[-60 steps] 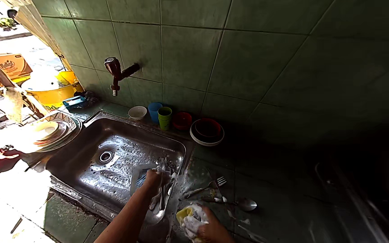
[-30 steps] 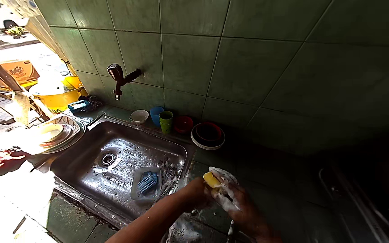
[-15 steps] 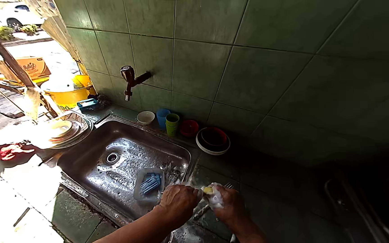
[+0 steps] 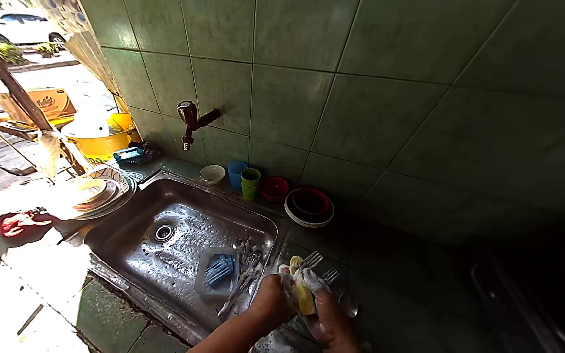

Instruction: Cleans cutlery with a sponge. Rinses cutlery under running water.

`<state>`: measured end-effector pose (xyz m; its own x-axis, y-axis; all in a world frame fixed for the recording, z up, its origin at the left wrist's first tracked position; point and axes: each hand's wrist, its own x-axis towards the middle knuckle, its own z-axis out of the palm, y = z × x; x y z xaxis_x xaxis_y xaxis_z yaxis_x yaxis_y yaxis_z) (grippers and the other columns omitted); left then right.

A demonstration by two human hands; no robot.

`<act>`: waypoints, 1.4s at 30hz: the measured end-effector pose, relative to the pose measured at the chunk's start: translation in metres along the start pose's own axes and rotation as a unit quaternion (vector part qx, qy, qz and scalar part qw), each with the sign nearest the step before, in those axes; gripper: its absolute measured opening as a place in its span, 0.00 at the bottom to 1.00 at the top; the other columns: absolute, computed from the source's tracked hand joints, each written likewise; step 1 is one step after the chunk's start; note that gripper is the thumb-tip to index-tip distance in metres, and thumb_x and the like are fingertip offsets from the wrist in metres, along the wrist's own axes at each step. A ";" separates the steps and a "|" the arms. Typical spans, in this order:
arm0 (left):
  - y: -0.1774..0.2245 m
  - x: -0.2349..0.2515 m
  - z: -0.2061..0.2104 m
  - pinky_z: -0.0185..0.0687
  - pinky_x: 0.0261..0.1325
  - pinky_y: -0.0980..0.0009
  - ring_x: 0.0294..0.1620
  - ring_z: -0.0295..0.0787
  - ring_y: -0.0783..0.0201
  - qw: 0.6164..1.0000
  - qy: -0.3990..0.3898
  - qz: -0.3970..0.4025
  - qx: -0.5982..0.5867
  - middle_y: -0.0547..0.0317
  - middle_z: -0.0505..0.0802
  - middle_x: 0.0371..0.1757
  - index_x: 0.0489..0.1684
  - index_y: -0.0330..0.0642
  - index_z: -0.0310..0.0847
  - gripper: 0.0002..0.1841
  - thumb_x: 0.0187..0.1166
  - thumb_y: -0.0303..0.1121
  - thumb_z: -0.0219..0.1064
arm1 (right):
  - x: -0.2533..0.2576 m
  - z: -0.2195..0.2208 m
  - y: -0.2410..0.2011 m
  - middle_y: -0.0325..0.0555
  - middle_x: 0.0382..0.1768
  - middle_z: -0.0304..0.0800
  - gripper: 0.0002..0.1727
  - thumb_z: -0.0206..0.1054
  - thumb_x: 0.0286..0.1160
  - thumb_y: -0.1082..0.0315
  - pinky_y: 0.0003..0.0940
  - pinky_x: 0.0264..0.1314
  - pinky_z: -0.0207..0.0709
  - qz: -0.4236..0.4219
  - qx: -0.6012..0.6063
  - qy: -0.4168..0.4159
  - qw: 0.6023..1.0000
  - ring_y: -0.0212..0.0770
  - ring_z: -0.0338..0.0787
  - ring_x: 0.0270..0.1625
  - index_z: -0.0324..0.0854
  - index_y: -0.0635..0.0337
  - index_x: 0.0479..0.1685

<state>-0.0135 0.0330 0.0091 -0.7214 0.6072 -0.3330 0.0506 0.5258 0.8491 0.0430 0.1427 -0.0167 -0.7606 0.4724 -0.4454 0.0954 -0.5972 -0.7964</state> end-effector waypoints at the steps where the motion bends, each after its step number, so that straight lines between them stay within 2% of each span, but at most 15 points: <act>1: -0.001 0.000 -0.002 0.82 0.56 0.59 0.44 0.88 0.57 1.000 -0.018 -0.007 -0.009 0.46 0.90 0.43 0.51 0.29 0.83 0.10 0.79 0.25 0.63 | 0.000 0.000 0.002 0.48 0.39 0.89 0.13 0.47 0.92 0.70 0.33 0.39 0.88 0.001 0.017 0.006 1.000 0.37 0.91 0.38 0.78 0.64 0.55; 3: -0.004 0.001 -0.003 0.82 0.56 0.59 0.45 0.87 0.58 0.999 -0.031 -0.010 0.002 0.46 0.89 0.44 0.51 0.29 0.83 0.10 0.79 0.25 0.63 | 0.001 -0.001 0.005 0.49 0.39 0.89 0.11 0.49 0.89 0.73 0.33 0.38 0.87 -0.012 0.031 0.028 0.999 0.38 0.91 0.38 0.76 0.65 0.55; 5: -0.005 0.000 -0.001 0.81 0.65 0.50 0.55 0.89 0.47 0.996 -0.042 0.007 0.073 0.37 0.91 0.50 0.52 0.26 0.84 0.12 0.79 0.27 0.65 | 0.000 0.002 0.009 0.48 0.37 0.86 0.09 0.53 0.84 0.78 0.32 0.39 0.86 -0.040 0.004 0.061 0.997 0.36 0.88 0.36 0.75 0.66 0.55; 9: -0.008 -0.011 -0.001 0.78 0.67 0.44 0.58 0.89 0.39 0.986 -0.081 0.040 0.139 0.32 0.91 0.50 0.52 0.24 0.84 0.13 0.82 0.29 0.63 | 0.011 -0.001 0.009 0.47 0.32 0.88 0.08 0.58 0.77 0.82 0.29 0.35 0.87 -0.116 -0.040 0.090 0.988 0.34 0.89 0.31 0.78 0.70 0.50; 15: -0.036 -0.023 0.014 0.83 0.53 0.51 0.41 0.91 0.48 0.996 0.006 0.073 0.049 0.40 0.92 0.38 0.49 0.29 0.86 0.14 0.87 0.33 0.59 | 0.019 0.008 -0.005 0.48 0.29 0.87 0.06 0.56 0.86 0.77 0.31 0.29 0.86 -0.083 -0.002 0.105 0.991 0.36 0.88 0.27 0.77 0.69 0.51; 17: -0.034 -0.024 0.014 0.83 0.58 0.50 0.46 0.92 0.46 0.996 0.024 0.063 0.056 0.38 0.93 0.40 0.46 0.27 0.87 0.13 0.83 0.30 0.61 | 0.004 0.021 0.007 0.51 0.33 0.87 0.08 0.60 0.79 0.81 0.33 0.33 0.86 -0.079 -0.041 0.124 0.988 0.37 0.89 0.31 0.77 0.70 0.53; 20: -0.041 -0.025 0.006 0.83 0.58 0.47 0.47 0.93 0.43 0.994 0.009 0.076 0.079 0.35 0.93 0.39 0.40 0.24 0.87 0.09 0.75 0.24 0.66 | -0.009 0.020 0.023 0.55 0.45 0.85 0.22 0.61 0.63 0.88 0.33 0.44 0.85 -0.101 -0.118 0.129 0.979 0.38 0.88 0.42 0.75 0.74 0.60; 23: -0.053 -0.015 -0.009 0.82 0.65 0.43 0.55 0.92 0.41 0.997 -0.021 0.010 0.075 0.35 0.93 0.50 0.56 0.27 0.85 0.17 0.86 0.34 0.58 | -0.006 0.005 0.022 0.56 0.44 0.87 0.23 0.69 0.56 0.84 0.33 0.48 0.85 -0.129 -0.234 0.066 0.961 0.37 0.89 0.44 0.78 0.77 0.57; 25: -0.056 -0.007 -0.013 0.81 0.68 0.51 0.59 0.89 0.51 0.999 0.021 -0.029 -0.035 0.41 0.91 0.55 0.64 0.32 0.82 0.21 0.90 0.40 0.54 | -0.008 0.005 0.021 0.54 0.43 0.90 0.20 0.74 0.59 0.75 0.36 0.55 0.85 -0.127 -0.351 -0.033 0.927 0.38 0.90 0.47 0.83 0.74 0.53; 29: -0.046 0.005 -0.007 0.84 0.47 0.68 0.36 0.88 0.69 0.952 0.143 -0.033 -0.268 0.61 0.91 0.33 0.38 0.38 0.84 0.10 0.85 0.28 0.56 | -0.025 0.023 0.041 0.60 0.52 0.92 0.27 0.75 0.61 0.69 0.48 0.69 0.80 -0.093 -0.474 -0.138 0.865 0.50 0.91 0.59 0.82 0.74 0.62; 34: -0.068 0.042 -0.038 0.78 0.26 0.70 0.18 0.78 0.67 0.913 0.292 -0.097 -0.270 0.59 0.83 0.22 0.37 0.33 0.78 0.13 0.90 0.29 0.52 | -0.050 0.018 0.059 0.63 0.44 0.91 0.22 0.78 0.58 0.72 0.51 0.60 0.82 -0.020 -0.472 -0.215 0.855 0.52 0.91 0.50 0.84 0.76 0.53; 36: -0.083 0.057 -0.056 0.79 0.34 0.63 0.25 0.80 0.62 0.905 0.339 -0.124 -0.225 0.53 0.85 0.28 0.41 0.31 0.80 0.11 0.89 0.29 0.55 | -0.057 0.006 0.059 0.67 0.47 0.92 0.24 0.77 0.59 0.71 0.54 0.63 0.82 -0.034 -0.479 -0.246 0.842 0.57 0.92 0.53 0.83 0.78 0.56; 38: -0.093 0.067 -0.066 0.81 0.41 0.60 0.30 0.84 0.59 0.910 0.338 -0.148 -0.190 0.50 0.88 0.34 0.46 0.31 0.81 0.10 0.89 0.30 0.58 | -0.054 -0.015 0.050 0.64 0.48 0.92 0.27 0.77 0.59 0.71 0.49 0.63 0.83 -0.051 -0.449 -0.241 0.859 0.51 0.92 0.53 0.82 0.76 0.60; 40: -0.099 0.072 -0.064 0.82 0.44 0.58 0.32 0.86 0.58 0.929 0.300 -0.158 -0.146 0.49 0.90 0.36 0.46 0.31 0.83 0.10 0.88 0.30 0.58 | -0.048 -0.037 0.028 0.60 0.50 0.90 0.32 0.76 0.58 0.73 0.44 0.58 0.86 -0.056 -0.394 -0.194 0.897 0.46 0.92 0.50 0.75 0.76 0.67; 42: -0.095 0.072 -0.056 0.86 0.54 0.56 0.45 0.91 0.53 0.963 0.212 -0.155 -0.065 0.42 0.92 0.48 0.56 0.29 0.82 0.12 0.86 0.29 0.61 | -0.041 -0.057 0.004 0.56 0.49 0.88 0.35 0.71 0.58 0.75 0.42 0.48 0.90 -0.075 -0.311 -0.119 0.940 0.42 0.93 0.43 0.67 0.75 0.71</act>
<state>-0.1091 -0.0067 -0.0730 -0.9065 0.1204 -0.4046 -0.2793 0.5476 0.7888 0.1113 0.1578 -0.0250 -0.9106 0.3176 -0.2643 0.2769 -0.0056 -0.9609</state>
